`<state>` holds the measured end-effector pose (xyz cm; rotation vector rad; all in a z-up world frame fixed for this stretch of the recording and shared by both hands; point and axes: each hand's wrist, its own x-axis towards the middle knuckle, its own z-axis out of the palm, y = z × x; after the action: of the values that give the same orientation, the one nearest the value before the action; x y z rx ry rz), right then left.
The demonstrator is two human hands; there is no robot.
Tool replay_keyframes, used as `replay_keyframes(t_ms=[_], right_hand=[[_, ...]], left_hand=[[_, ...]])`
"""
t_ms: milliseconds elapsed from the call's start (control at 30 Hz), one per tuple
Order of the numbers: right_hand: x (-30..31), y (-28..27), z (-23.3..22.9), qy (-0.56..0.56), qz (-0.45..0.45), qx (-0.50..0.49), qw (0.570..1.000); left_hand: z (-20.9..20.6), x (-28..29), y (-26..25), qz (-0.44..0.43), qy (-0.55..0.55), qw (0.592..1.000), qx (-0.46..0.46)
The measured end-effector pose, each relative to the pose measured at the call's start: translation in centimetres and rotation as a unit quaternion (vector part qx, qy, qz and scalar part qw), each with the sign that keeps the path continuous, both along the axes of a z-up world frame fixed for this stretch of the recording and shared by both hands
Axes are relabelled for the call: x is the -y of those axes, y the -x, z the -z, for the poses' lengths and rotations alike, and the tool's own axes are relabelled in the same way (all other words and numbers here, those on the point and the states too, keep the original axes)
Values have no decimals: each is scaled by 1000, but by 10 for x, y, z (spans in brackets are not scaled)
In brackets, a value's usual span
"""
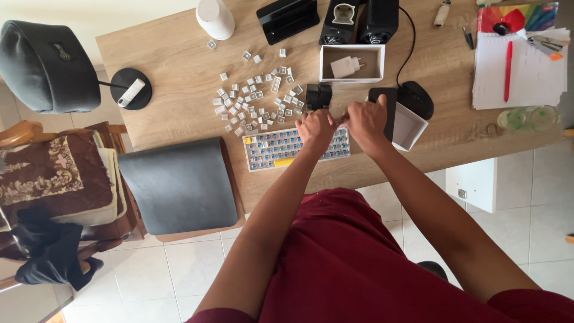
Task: Attaching keycaps to a mechanical keyboard.
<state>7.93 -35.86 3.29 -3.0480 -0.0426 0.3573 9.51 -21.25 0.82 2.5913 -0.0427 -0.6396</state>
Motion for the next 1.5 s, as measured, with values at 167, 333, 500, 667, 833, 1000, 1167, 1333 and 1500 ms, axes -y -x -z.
replay_keyframes(t_ms=[167, 333, 500, 667, 833, 1000, 1167, 1333, 1500], right_hand=[[-5, -7, -18, -33, -8, 7, 999], [-5, -4, -20, -39, -19, 9, 999], [0, 0, -21, -5, -49, -27, 998], [-1, 3, -26, -23, -97, -22, 995], [-7, 0, -31, -16, -71, -58, 996], [-9, -10, -16, -16, -14, -70, 997], [-6, -12, -13, -76, 27, -72, 994], [-8, -11, -18, -74, 20, -74, 994], [-10, -12, -27, -102, 36, -90, 990]], left_hand=[[10, 1, -8, -7, -40, 999, 9], [-17, -5, -4, 9, -38, 999, -10], [-18, -15, 12, 67, 23, 992, 104], [-13, -24, 11, 72, 46, 991, 99], [-28, -27, 6, 74, 43, 994, 72], [6, -14, 7, 87, -48, 992, 77], [-14, -9, 6, 67, -57, 995, 38], [-22, -11, 5, 77, -56, 995, 30], [-17, -16, 7, 82, -37, 995, 47]])
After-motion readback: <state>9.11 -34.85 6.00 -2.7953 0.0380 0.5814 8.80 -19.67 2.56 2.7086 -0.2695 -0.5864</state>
